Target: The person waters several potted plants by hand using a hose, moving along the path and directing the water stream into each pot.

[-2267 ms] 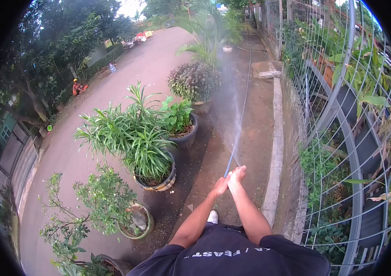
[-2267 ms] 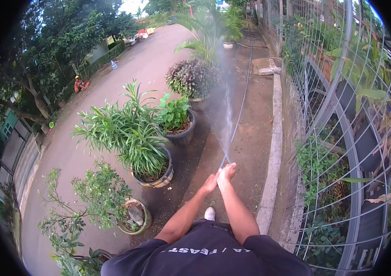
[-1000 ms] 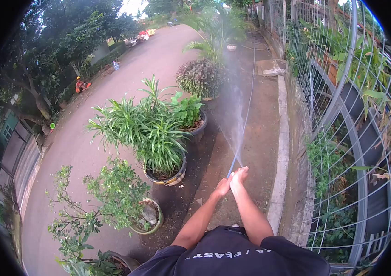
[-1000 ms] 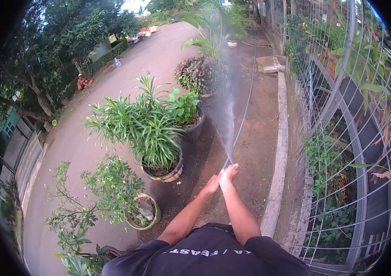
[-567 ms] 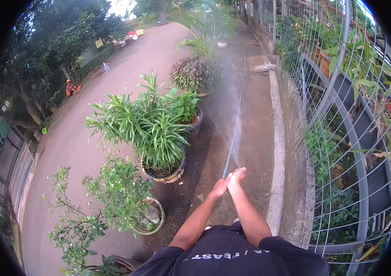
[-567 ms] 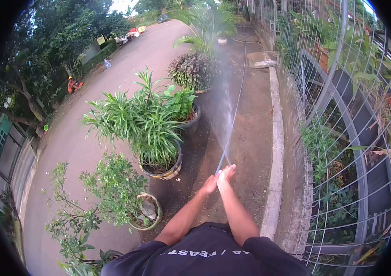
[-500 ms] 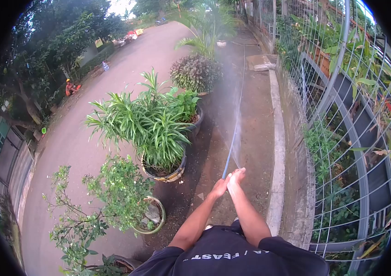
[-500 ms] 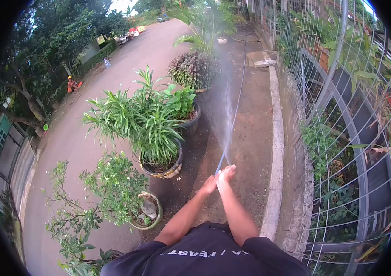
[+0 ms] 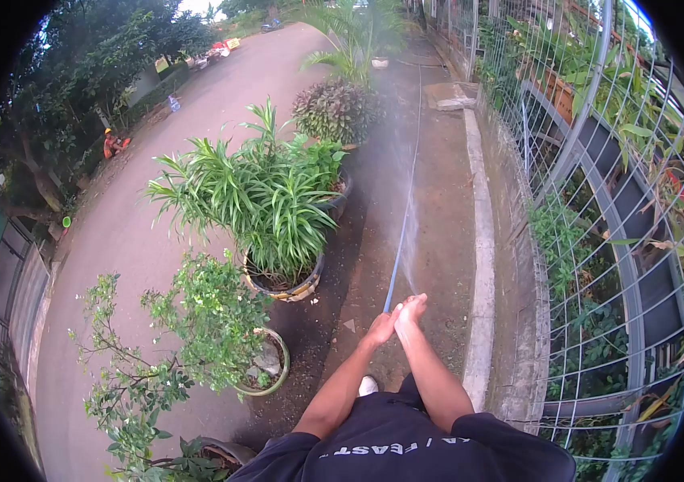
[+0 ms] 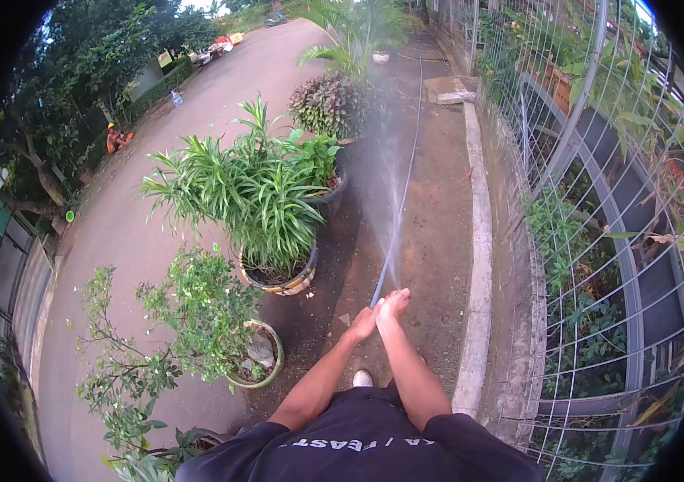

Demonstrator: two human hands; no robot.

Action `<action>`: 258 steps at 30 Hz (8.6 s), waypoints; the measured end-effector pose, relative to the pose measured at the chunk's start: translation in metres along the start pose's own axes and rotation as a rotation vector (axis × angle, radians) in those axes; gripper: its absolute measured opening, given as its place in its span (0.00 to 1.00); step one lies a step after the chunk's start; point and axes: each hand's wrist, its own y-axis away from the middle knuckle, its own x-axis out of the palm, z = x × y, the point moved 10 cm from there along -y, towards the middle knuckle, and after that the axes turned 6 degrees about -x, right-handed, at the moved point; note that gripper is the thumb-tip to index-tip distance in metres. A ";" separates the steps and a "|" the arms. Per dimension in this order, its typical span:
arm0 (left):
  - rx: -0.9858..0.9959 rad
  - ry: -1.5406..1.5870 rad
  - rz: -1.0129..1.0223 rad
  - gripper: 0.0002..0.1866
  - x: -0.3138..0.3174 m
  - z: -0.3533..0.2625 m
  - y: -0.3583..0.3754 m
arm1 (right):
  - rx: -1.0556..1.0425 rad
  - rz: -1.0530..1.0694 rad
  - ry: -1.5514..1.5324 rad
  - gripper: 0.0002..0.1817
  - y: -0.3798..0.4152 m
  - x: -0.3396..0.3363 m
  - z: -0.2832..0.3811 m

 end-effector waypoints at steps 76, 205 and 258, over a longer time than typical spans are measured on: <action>-0.019 -0.061 -0.069 0.52 0.067 0.001 0.160 | 0.063 0.074 0.004 0.22 0.097 -0.124 0.056; 0.016 -0.134 0.055 0.53 -0.011 0.081 0.219 | 0.123 -0.014 -0.200 0.21 0.213 -0.128 -0.023; -0.025 -0.262 -0.018 0.49 0.164 0.079 0.327 | 0.203 0.037 -0.117 0.24 0.212 -0.314 0.061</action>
